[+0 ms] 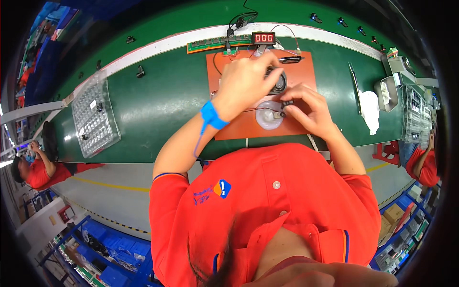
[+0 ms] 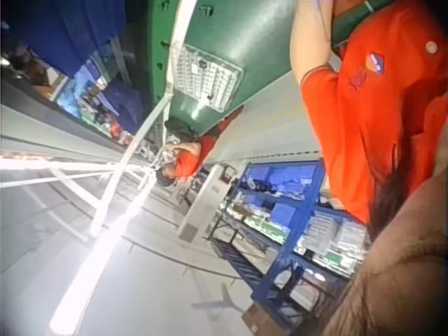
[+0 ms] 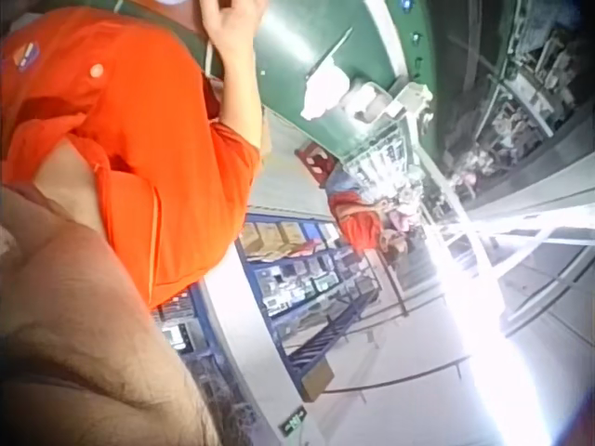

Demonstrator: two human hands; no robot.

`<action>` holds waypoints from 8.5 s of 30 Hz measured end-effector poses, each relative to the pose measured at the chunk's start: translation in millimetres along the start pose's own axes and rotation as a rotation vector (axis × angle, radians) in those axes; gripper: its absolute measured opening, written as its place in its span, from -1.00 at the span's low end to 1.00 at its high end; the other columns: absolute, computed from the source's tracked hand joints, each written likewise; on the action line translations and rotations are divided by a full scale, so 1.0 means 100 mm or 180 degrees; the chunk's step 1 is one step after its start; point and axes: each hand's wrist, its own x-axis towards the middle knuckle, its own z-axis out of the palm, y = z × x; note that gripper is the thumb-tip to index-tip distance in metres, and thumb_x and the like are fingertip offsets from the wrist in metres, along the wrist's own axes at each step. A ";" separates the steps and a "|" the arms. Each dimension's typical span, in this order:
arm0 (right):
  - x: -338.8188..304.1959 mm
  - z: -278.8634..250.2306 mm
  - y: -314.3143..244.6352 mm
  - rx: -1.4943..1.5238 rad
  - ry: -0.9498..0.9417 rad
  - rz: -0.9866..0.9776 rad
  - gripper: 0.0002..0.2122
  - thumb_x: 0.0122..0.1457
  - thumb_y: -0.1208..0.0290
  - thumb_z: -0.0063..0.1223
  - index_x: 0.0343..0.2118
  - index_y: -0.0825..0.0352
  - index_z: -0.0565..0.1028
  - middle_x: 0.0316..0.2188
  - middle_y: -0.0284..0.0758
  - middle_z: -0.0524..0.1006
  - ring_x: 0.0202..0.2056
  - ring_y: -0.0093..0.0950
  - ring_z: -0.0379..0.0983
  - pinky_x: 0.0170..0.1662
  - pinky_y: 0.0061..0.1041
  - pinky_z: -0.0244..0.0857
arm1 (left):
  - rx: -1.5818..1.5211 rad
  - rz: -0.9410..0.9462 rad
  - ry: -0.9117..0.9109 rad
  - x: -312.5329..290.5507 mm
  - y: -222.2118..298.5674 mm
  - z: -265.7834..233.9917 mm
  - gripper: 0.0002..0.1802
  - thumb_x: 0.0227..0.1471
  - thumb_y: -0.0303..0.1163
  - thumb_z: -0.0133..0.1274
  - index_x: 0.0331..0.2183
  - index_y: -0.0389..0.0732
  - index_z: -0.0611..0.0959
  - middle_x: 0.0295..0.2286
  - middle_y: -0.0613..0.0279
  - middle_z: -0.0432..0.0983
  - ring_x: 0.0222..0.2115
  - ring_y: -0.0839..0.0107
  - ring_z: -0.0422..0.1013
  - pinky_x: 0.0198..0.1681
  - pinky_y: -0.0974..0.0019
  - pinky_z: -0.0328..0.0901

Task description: Assembling and testing small electronic components on a factory production line.

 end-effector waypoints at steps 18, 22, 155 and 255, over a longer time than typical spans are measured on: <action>-0.06 0.07 0.22 -0.0586 0.0673 -0.1034 -0.86 0.15 0.34 0.11 -0.27 0.23 0.46 -0.33 -0.30 0.46 -0.30 -0.28 0.46 -0.27 -0.31 0.31 | 0.0236 -0.0026 0.1538 0.15 -0.80 -0.51 -0.75 0.17 -0.34 0.12 -0.24 -0.35 0.62 -0.46 0.10 0.54 -0.50 0.47 0.41 -0.46 0.39 0.31; 0.61 -0.34 0.68 -0.0625 0.1586 -0.0197 -0.78 0.12 0.33 0.15 -0.23 0.25 0.41 -0.33 -0.26 0.45 -0.30 -0.20 0.47 -0.30 -0.23 0.35 | 0.0733 -0.1199 0.1863 0.05 -0.85 -0.80 -0.74 0.20 -0.24 0.06 -0.18 -0.19 0.65 -0.26 0.12 0.59 -0.29 0.27 0.48 -0.17 0.38 0.37; -0.12 -0.02 0.04 -0.1303 -0.0231 -0.1454 -0.81 -0.10 0.61 0.23 -0.37 0.31 0.52 -0.34 -0.29 0.54 -0.32 -0.30 0.50 -0.24 -0.38 0.34 | 0.0429 0.0348 0.1032 0.31 -0.61 -0.41 -0.84 -0.02 -0.33 0.19 -0.34 -0.16 0.67 -0.52 0.21 0.57 -0.42 0.20 0.48 -0.25 0.20 0.34; 0.19 0.02 -0.03 0.0252 0.0091 0.0105 -0.76 -0.01 0.56 0.22 -0.25 0.35 0.47 -0.31 -0.25 0.50 -0.28 -0.26 0.44 -0.16 -0.36 0.31 | 0.1554 -0.0582 0.1201 0.39 -1.75 -1.09 -0.77 -0.09 -0.51 0.21 -0.28 -0.23 0.68 -0.31 0.06 0.62 -0.35 0.17 0.56 -0.25 0.20 0.44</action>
